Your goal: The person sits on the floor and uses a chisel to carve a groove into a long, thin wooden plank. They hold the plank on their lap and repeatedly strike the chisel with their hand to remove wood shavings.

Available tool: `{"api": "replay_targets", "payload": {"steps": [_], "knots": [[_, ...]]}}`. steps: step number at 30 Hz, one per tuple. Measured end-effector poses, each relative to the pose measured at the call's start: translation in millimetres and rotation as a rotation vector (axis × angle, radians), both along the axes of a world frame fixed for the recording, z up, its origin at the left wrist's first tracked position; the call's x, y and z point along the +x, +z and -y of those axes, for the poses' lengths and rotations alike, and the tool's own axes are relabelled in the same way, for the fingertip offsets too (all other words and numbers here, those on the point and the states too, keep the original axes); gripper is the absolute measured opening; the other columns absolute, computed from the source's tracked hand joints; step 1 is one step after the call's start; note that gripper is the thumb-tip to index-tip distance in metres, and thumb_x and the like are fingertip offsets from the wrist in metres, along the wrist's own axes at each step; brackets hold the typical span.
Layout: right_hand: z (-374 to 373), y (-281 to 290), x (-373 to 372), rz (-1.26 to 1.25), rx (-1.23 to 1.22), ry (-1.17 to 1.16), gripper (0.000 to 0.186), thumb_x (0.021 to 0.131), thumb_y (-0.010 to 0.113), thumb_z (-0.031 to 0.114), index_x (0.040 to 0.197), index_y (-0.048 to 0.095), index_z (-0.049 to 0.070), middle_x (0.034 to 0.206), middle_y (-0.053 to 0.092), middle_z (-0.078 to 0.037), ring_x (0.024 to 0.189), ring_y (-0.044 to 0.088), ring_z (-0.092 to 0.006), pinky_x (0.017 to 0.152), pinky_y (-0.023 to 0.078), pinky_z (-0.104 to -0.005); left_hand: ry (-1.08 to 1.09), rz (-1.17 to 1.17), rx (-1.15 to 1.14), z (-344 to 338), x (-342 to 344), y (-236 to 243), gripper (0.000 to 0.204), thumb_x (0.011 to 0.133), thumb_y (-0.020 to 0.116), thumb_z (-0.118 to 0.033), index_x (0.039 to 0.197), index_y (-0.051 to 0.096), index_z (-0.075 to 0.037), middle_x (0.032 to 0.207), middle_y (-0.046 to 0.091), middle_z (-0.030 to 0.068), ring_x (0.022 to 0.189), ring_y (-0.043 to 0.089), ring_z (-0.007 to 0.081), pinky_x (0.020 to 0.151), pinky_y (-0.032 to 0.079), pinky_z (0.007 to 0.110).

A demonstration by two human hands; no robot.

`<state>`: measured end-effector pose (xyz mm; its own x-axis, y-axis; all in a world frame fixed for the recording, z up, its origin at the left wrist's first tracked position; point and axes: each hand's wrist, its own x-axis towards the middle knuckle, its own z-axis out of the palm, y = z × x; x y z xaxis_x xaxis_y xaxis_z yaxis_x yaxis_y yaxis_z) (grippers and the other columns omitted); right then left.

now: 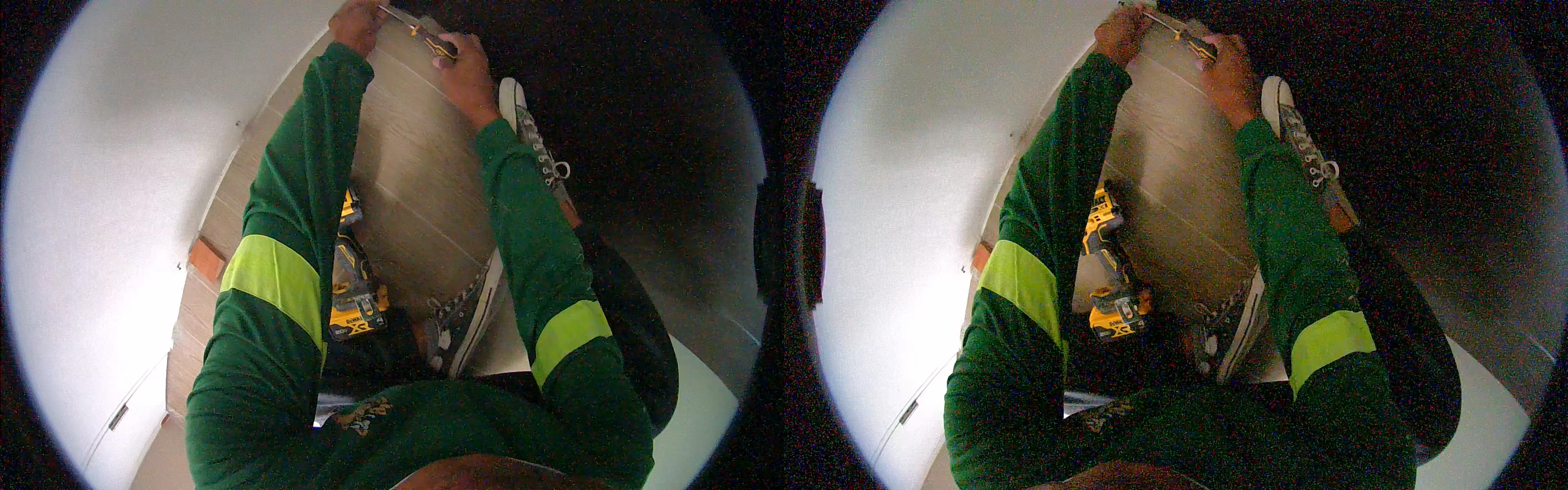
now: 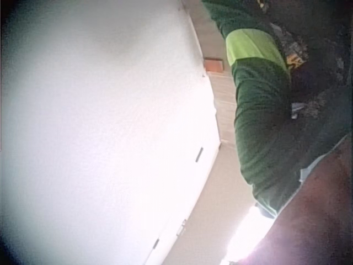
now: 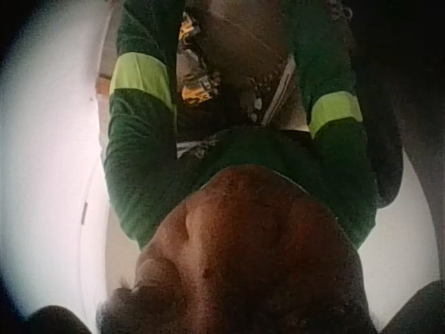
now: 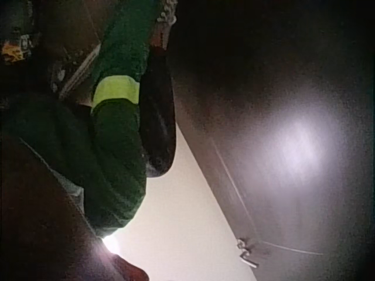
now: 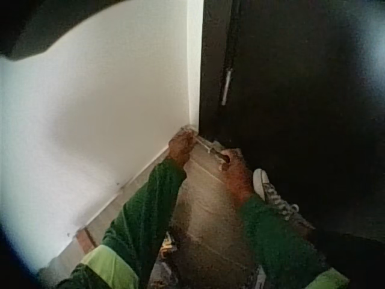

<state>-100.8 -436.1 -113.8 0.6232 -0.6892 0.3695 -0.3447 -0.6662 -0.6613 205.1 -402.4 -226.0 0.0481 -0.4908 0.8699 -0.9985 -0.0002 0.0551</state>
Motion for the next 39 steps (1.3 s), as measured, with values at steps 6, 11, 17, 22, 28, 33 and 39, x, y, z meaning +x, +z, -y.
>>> {"api": "replay_targets", "payload": {"steps": [6,11,17,22,28,33,39], "knots": [[11,-8,-24,-0.121,-0.065,-0.088,0.042,0.099,0.078,0.023,0.136,0.073,0.005,0.123,0.069,-0.022,0.116,0.069,-0.0421,0.101,0.057,-0.0504,0.034,-0.277,0.381,10,-45,18,0.028,0.098,0.079,-0.01,0.126,0.078,-0.005,0.122,0.08,0.0144,0.116,0.075,0.0347,0.098,0.064,0.045],[15,-1,-1,-0.069,0.449,-0.082,0.039,0.099,0.076,0.019,0.135,0.073,0.005,0.122,0.069,-0.023,0.117,0.068,-0.0437,0.101,0.056,-0.0509,0.126,-0.268,0.304,-5,-29,23,0.029,0.11,0.068,-0.019,0.134,0.074,-0.005,0.125,0.077,0.0128,0.115,0.074,0.0293,0.101,0.061,0.041],[27,-15,13,0.053,-0.507,-0.072,0.038,0.101,0.078,0.023,0.13,0.069,0.0,0.114,0.076,-0.025,0.1,0.073,-0.044,0.088,0.058,-0.0521,-0.505,-1.621,0.142,5,-25,35,0.03,0.112,0.065,-0.017,0.139,0.07,-0.005,0.124,0.075,0.0108,0.117,0.072,0.0261,0.103,0.06,0.04],[-10,18,-7,-0.176,0.187,-0.008,0.034,0.1,0.082,0.023,0.12,0.066,0.0,0.102,0.076,-0.023,0.087,0.071,-0.0461,0.077,0.056,-0.0567,-0.534,-1.627,0.025,-16,-42,30,0.029,0.114,0.063,-0.018,0.137,0.068,-0.002,0.127,0.073,0.012,0.121,0.07,0.0274,0.107,0.059,0.042],[6,23,-12,0.077,0.903,-0.034,0.036,0.099,0.084,0.025,0.119,0.065,0.002,0.097,0.075,-0.019,0.086,0.074,-0.0399,0.078,0.059,-0.053,-0.745,-1.523,0.084,-12,-50,49,0.029,0.114,0.062,-0.017,0.136,0.067,0.001,0.129,0.072,0.0124,0.122,0.069,0.0284,0.111,0.059,0.043],[4,1,-4,0.024,-0.403,-0.19,0.038,0.1,0.085,0.026,0.124,0.064,0.004,0.09,0.072,-0.009,0.076,0.07,-0.0196,0.069,0.06,-0.0401,-0.715,-1.991,0.07,3,-44,59,0.029,0.114,0.064,-0.017,0.136,0.068,0.001,0.129,0.072,0.0124,0.122,0.069,0.0278,0.111,0.059,0.042],[7,47,-22,-0.106,0.983,-0.167,0.043,0.098,0.086,0.025,0.128,0.064,0.004,0.09,0.07,-0.007,0.079,0.07,-0.0205,0.076,0.059,-0.04,-0.171,-0.733,0.545,-24,-68,86,0.022,0.113,0.066,-0.019,0.126,0.072,-0.002,0.118,0.073,0.0127,0.113,0.071,0.0266,0.106,0.062,0.04]]}}
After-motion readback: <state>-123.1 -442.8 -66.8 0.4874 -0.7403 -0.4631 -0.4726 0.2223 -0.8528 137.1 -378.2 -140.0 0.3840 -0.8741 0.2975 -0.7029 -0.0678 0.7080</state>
